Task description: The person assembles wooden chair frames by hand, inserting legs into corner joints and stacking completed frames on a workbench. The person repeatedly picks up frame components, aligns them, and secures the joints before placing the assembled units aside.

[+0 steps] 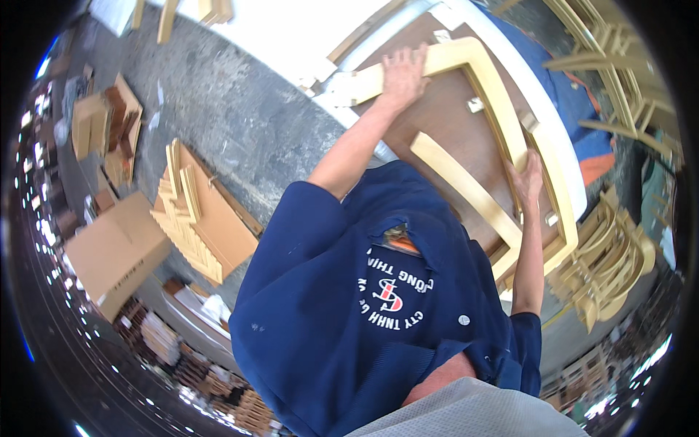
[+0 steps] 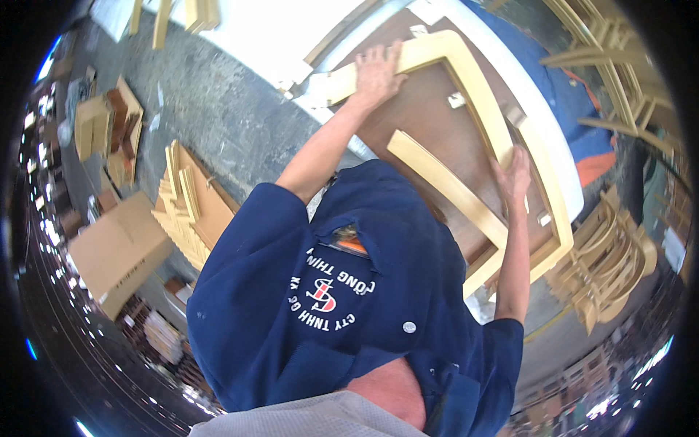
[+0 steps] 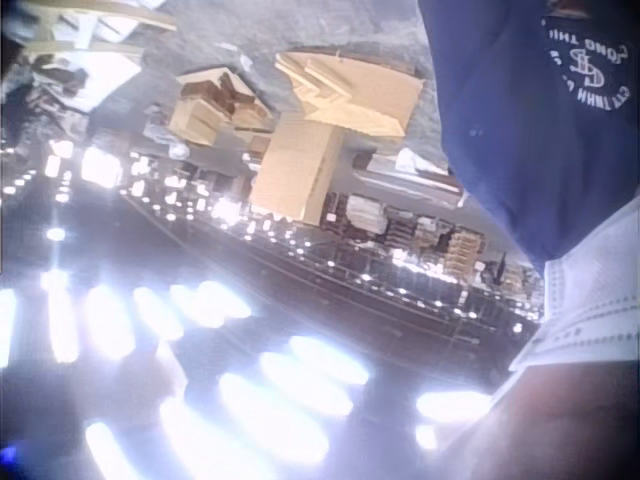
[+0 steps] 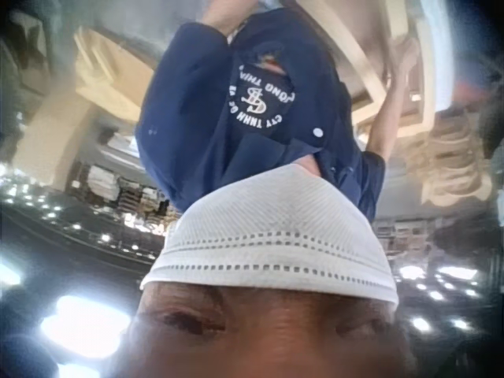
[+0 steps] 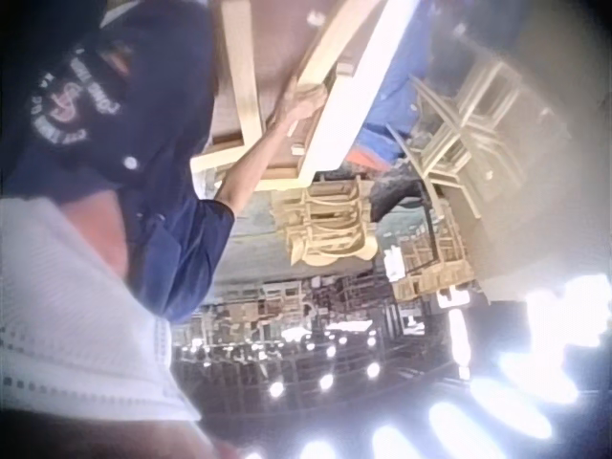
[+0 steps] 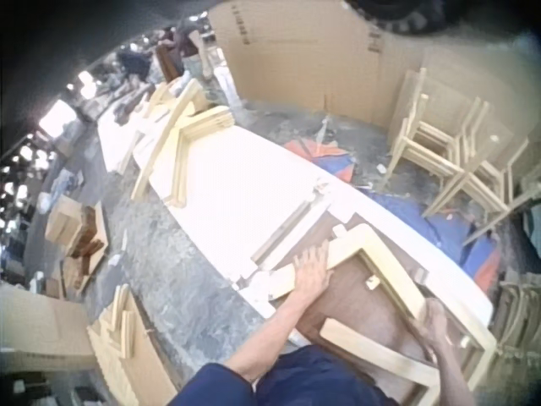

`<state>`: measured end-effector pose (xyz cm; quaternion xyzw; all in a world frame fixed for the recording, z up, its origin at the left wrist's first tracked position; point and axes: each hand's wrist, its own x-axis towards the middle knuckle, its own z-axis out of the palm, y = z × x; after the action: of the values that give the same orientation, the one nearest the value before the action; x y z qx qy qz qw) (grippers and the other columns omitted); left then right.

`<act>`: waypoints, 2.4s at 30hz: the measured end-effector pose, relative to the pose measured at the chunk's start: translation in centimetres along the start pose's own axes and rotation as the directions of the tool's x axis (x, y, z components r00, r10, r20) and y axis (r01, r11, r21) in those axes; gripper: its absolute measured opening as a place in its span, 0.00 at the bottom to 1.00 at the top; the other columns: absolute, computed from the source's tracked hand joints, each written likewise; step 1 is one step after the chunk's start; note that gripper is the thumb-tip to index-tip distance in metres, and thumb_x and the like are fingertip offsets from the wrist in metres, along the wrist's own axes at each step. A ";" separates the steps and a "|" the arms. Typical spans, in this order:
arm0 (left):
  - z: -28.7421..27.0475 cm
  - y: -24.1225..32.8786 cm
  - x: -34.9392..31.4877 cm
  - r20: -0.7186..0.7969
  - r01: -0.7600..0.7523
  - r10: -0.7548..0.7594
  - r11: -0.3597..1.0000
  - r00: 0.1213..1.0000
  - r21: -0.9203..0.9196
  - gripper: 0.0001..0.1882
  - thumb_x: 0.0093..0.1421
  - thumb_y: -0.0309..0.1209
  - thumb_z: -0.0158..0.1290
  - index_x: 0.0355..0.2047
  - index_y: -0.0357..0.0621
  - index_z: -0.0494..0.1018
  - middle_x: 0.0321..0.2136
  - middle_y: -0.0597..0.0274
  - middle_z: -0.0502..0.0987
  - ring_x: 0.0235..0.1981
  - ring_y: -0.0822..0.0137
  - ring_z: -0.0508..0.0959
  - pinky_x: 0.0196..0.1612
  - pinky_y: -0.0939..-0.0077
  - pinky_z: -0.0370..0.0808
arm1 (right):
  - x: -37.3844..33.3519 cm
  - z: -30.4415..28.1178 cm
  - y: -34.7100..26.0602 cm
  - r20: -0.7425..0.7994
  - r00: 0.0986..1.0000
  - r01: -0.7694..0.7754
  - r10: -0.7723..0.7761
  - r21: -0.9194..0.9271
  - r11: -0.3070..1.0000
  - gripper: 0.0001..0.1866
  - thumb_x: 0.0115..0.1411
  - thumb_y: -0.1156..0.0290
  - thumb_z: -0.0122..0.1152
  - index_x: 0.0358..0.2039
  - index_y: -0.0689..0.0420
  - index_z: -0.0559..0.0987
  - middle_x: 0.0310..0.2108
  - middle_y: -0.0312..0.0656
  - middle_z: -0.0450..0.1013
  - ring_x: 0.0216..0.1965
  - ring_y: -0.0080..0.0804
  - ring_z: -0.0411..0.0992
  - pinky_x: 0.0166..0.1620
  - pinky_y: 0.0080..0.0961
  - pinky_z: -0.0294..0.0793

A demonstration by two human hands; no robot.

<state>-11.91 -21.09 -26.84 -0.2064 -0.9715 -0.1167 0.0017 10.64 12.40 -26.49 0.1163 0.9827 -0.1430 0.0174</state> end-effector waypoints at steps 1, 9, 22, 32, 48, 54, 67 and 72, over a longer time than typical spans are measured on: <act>-0.2 0.0 -0.1 -0.014 0.005 -0.005 1.000 1.000 0.009 0.45 0.52 0.49 0.63 0.66 0.50 0.56 0.48 0.50 0.69 0.49 0.53 0.69 0.50 0.48 0.64 | 0.0 -0.4 -0.9 0.022 0.999 -0.035 0.034 0.028 0.999 0.35 0.53 0.54 0.68 0.55 0.62 0.69 0.54 0.54 0.68 0.55 0.51 0.69 0.54 0.42 0.71; -1.2 -0.2 0.0 0.055 -0.122 0.117 0.986 0.992 0.111 0.47 0.50 0.45 0.64 0.66 0.44 0.55 0.47 0.50 0.68 0.48 0.53 0.68 0.44 0.52 0.64 | -0.4 -0.2 -2.3 0.101 0.987 -0.124 0.126 -0.028 0.992 0.33 0.55 0.52 0.65 0.53 0.59 0.67 0.50 0.50 0.70 0.46 0.50 0.74 0.41 0.44 0.77; -1.9 1.3 3.1 -0.163 -0.317 0.278 0.893 0.947 -0.318 0.35 0.57 0.40 0.59 0.59 0.32 0.64 0.54 0.35 0.68 0.57 0.40 0.68 0.61 0.53 0.64 | -1.0 2.0 -1.2 -0.077 0.985 -0.144 0.153 0.114 0.983 0.39 0.50 0.49 0.67 0.57 0.57 0.67 0.52 0.52 0.69 0.53 0.51 0.68 0.54 0.46 0.70; -3.7 7.9 0.4 -0.108 -0.646 0.645 0.710 0.756 -0.281 0.31 0.54 0.40 0.61 0.55 0.38 0.68 0.52 0.41 0.70 0.55 0.43 0.69 0.55 0.50 0.67 | -17.6 -2.2 -4.3 -0.399 0.644 -0.587 0.653 0.290 0.756 0.40 0.54 0.49 0.66 0.60 0.60 0.65 0.57 0.57 0.63 0.59 0.56 0.63 0.61 0.49 0.63; 2.2 21.0 -11.3 0.431 -0.805 0.812 0.531 0.393 -0.266 0.35 0.44 0.36 0.67 0.52 0.43 0.64 0.45 0.52 0.70 0.48 0.50 0.72 0.48 0.53 0.69 | -31.9 2.2 -0.7 -0.121 0.325 -0.904 0.938 0.251 0.346 0.48 0.40 0.59 0.75 0.60 0.60 0.63 0.48 0.52 0.67 0.49 0.52 0.69 0.50 0.46 0.71; -1.4 25.1 -9.2 0.624 -0.782 0.732 0.547 0.274 -0.298 0.36 0.46 0.48 0.66 0.51 0.40 0.70 0.49 0.44 0.71 0.50 0.47 0.74 0.46 0.47 0.73 | -31.3 -1.5 -0.7 -0.023 0.291 -0.908 0.956 0.307 0.284 0.51 0.44 0.50 0.73 0.63 0.62 0.60 0.56 0.55 0.63 0.57 0.53 0.62 0.57 0.47 0.64; 7.4 39.0 3.3 0.379 -0.788 0.822 0.542 0.425 -0.293 0.34 0.59 0.60 0.49 0.53 0.44 0.72 0.53 0.49 0.72 0.55 0.50 0.71 0.55 0.44 0.66 | -26.9 -4.4 13.6 -0.298 0.236 -0.956 0.925 0.098 0.275 0.41 0.53 0.46 0.64 0.58 0.62 0.66 0.54 0.55 0.67 0.49 0.55 0.70 0.51 0.50 0.68; 8.3 37.4 2.3 0.225 -0.823 0.837 0.539 0.499 -0.179 0.34 0.59 0.62 0.47 0.45 0.41 0.74 0.44 0.52 0.78 0.46 0.55 0.76 0.47 0.50 0.70 | -27.5 -1.6 15.6 -0.411 0.363 -0.913 0.836 0.022 0.407 0.42 0.52 0.40 0.62 0.54 0.63 0.69 0.44 0.57 0.73 0.44 0.57 0.73 0.45 0.48 0.73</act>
<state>1.38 14.91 -26.29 -0.6614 -0.7391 -0.0937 -0.0869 41.03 21.29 -27.45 0.6444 0.7607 0.0173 -0.0763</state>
